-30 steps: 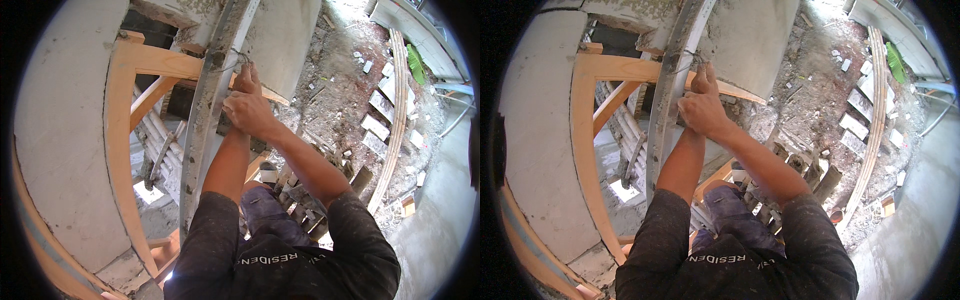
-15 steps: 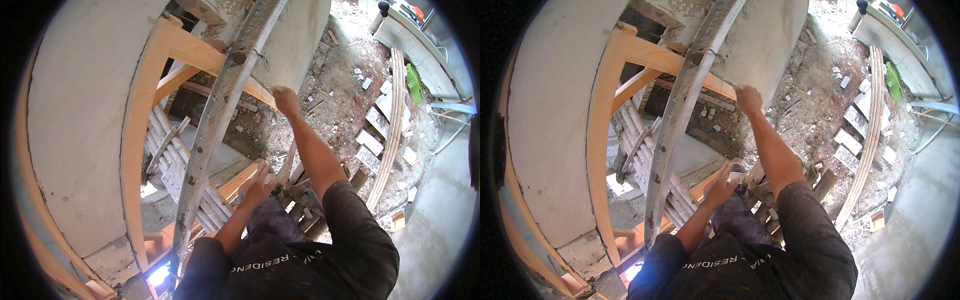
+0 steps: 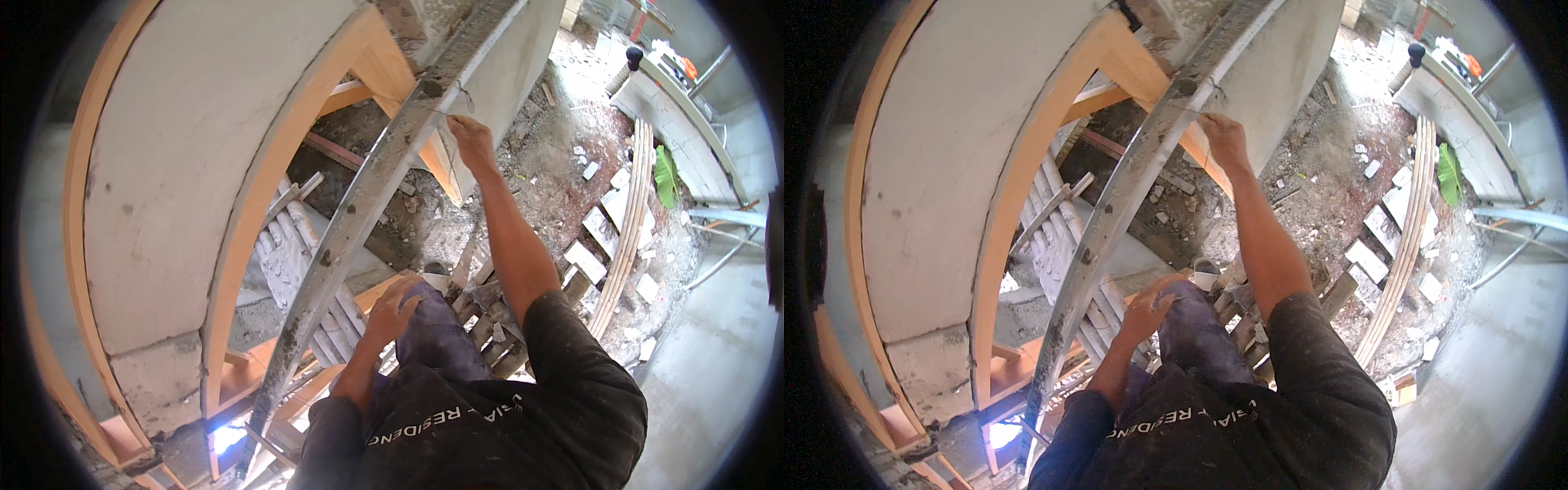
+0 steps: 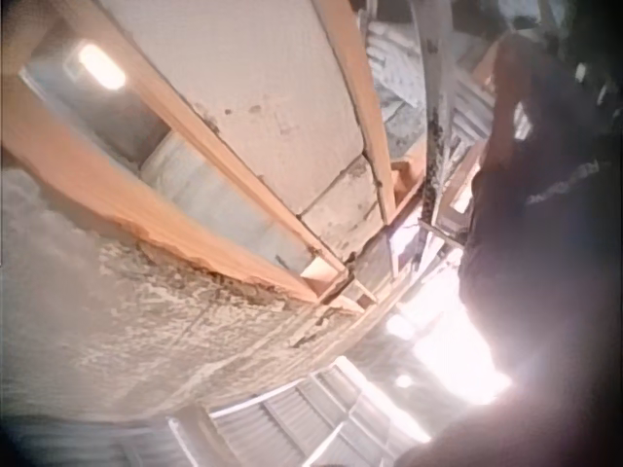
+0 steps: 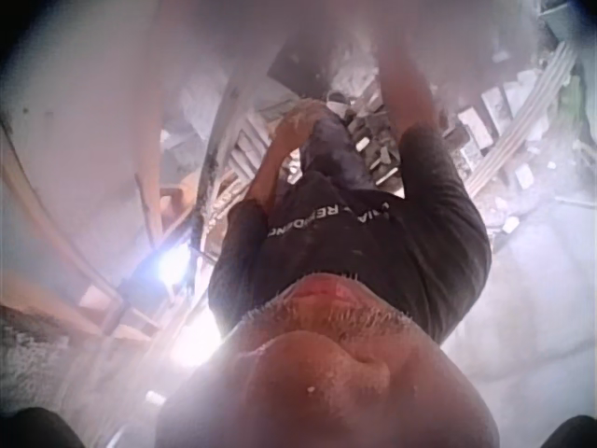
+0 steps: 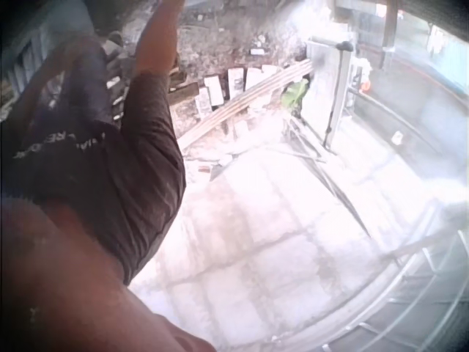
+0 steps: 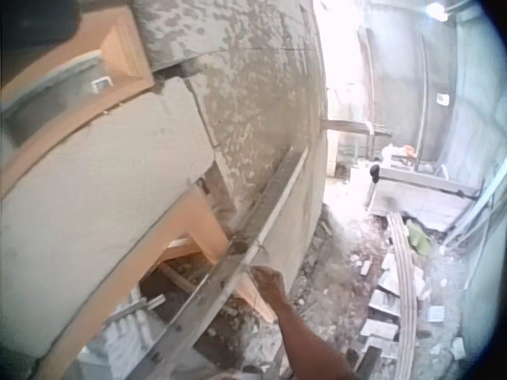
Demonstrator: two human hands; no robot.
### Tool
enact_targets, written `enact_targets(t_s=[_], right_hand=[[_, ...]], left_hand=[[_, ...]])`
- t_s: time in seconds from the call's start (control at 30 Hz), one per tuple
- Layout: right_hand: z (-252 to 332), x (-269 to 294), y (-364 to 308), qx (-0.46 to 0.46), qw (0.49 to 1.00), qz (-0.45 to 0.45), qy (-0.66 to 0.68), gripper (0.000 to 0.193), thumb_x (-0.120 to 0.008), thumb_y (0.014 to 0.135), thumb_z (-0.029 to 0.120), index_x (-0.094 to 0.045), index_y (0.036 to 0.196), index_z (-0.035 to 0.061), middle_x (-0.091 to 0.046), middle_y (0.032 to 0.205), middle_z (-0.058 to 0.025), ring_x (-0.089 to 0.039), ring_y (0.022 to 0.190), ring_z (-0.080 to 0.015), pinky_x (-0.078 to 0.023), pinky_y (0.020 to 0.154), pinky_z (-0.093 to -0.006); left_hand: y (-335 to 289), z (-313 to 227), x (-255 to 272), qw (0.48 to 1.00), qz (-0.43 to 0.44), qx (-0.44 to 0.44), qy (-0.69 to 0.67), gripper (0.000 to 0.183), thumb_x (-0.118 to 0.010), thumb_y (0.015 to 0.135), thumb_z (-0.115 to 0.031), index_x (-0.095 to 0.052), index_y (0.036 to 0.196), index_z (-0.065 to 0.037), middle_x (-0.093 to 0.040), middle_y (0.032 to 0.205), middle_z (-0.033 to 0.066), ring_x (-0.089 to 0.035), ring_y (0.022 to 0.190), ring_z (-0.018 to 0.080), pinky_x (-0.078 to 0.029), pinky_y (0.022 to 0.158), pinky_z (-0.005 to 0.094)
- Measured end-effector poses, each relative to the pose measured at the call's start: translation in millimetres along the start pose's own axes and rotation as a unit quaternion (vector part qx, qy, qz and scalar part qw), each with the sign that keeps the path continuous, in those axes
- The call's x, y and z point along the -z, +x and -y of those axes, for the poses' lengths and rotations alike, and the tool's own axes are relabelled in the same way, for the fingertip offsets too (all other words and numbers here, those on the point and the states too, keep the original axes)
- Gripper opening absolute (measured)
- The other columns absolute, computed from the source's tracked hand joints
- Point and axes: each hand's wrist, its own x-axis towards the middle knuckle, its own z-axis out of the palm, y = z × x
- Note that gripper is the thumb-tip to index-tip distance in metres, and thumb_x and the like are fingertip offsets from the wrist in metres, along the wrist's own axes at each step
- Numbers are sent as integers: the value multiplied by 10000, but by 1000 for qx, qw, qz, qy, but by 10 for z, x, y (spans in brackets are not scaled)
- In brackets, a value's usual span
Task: The person secures a long metal trim piece to a curved wooden structure using wire ties. They repeatedly wrap and twist wire ties around the trim and the wooden frame to hold it in place.
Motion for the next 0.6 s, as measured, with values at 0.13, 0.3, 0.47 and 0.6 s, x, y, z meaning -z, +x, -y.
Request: enact_targets(t_s=[0.13, 0.3, 0.47, 0.6], right_hand=[[409, 51, -506, -72, 990, 59, 109, 274, -582, 831, 229, -645, 991, 15, -585, 688, -24, -496, 593, -69, -448, 591, -248], [867, -816, -1117, 197, 972, 105, 72, 259, -557, 846, 239, -649, 990, 44, -653, 823, -46, -537, 626, -125, -457, 596, -281], [995, -1683, -958, 297, 941, 140, -78, 246, -526, 832, 254, -654, 925, 66, -651, 842, -109, -590, 731, -223, -468, 655, -342], [874, -1823, -815, 286, 912, 173, -237, 288, -517, 804, 293, -662, 976, 114, -644, 914, -146, -604, 870, -331, -480, 736, -396]], left_hand=[[-498, 167, 163, 996, -63, 65, -5, 386, -519, 862, -278, -532, 1109, 18, -527, 1156, 195, -491, 1094, 331, -379, 929, 371], [-876, 232, 191, 990, -79, 113, -14, 367, -526, 855, -276, -540, 1098, -1, -543, 1124, 195, -513, 1055, 336, -398, 893, 392], [-1115, 166, 113, 993, -100, 55, -14, 368, -536, 845, -299, -549, 1092, -27, -561, 1092, 162, -520, 1026, 339, -412, 871, 399], [-1538, 236, 123, 983, -170, 61, 16, 397, -525, 853, -314, -537, 1108, -11, -545, 1122, 196, -507, 1055, 341, -398, 893, 399]])
